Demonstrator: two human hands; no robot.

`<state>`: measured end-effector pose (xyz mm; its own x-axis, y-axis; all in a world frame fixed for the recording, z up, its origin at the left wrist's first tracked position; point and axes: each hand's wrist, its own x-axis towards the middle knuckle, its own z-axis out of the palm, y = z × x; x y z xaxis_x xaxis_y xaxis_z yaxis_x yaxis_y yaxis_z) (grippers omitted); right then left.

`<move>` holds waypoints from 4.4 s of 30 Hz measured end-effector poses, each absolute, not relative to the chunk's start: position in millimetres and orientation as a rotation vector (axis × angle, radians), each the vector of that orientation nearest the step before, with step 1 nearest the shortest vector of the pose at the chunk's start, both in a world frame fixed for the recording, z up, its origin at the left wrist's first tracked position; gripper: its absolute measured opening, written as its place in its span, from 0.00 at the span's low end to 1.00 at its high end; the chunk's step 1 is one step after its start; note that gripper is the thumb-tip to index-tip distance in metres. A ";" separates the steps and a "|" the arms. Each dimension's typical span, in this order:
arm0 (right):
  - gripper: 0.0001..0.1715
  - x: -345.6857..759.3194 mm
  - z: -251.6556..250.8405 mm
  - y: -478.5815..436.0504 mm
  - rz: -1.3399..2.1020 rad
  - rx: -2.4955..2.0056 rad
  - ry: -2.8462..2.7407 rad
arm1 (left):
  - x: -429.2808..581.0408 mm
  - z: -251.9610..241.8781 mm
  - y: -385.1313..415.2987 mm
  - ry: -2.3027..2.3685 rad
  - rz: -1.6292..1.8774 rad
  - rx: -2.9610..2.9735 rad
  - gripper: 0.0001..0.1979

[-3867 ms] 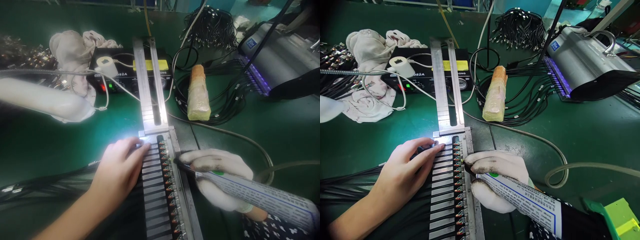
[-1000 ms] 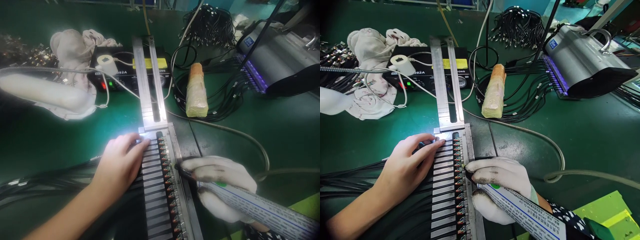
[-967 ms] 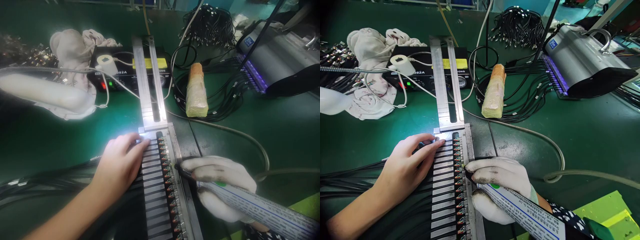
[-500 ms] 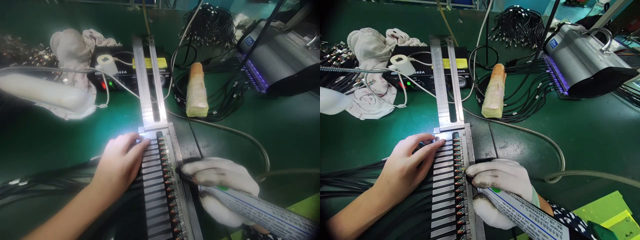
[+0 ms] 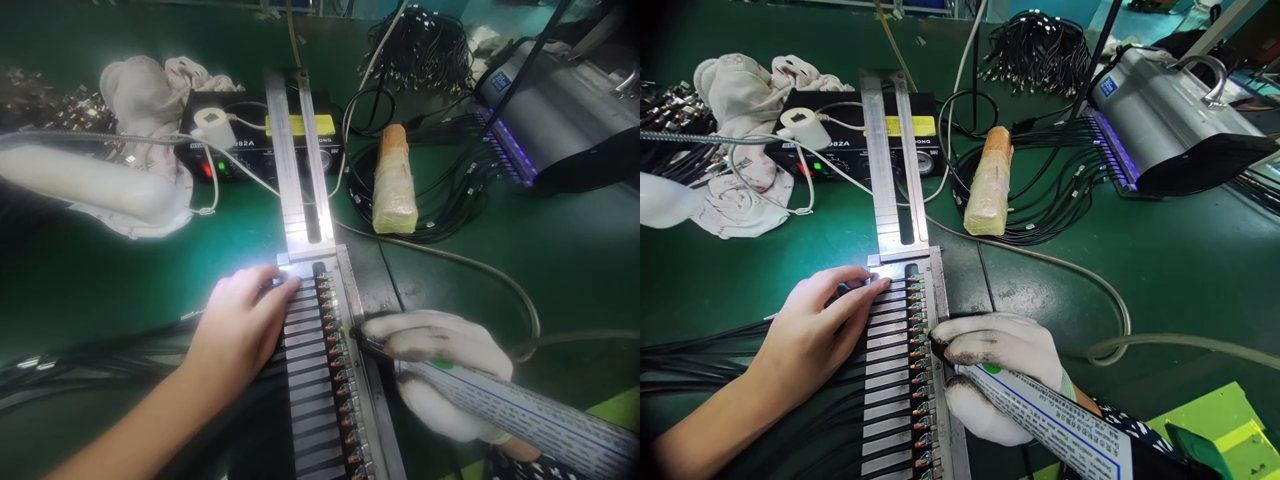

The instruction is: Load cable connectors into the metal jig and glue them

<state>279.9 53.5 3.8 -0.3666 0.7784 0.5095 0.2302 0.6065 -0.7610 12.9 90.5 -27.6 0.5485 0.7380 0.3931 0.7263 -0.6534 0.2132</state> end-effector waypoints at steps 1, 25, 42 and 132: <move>0.13 280.2 3.5 53.6 0.737 -0.807 -1.901 | 12.9 -27.9 90.7 1.298 0.713 2.743 0.14; 0.20 284.7 -3.8 38.5 0.779 -0.773 -1.881 | 12.1 -26.6 91.1 1.303 0.718 2.741 0.14; 0.16 284.9 1.6 37.5 0.743 -0.795 -1.905 | 13.5 -26.3 90.7 1.308 0.709 2.735 0.14; 0.10 286.3 6.2 20.4 0.667 -0.826 -1.978 | 15.2 -25.1 91.6 1.305 0.722 2.752 0.12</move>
<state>286.3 20.4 6.2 -0.4043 0.7586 0.5109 0.2947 0.6369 -0.7124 15.2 91.6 -25.1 0.5460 0.7357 0.4008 0.7303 -0.6524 0.2026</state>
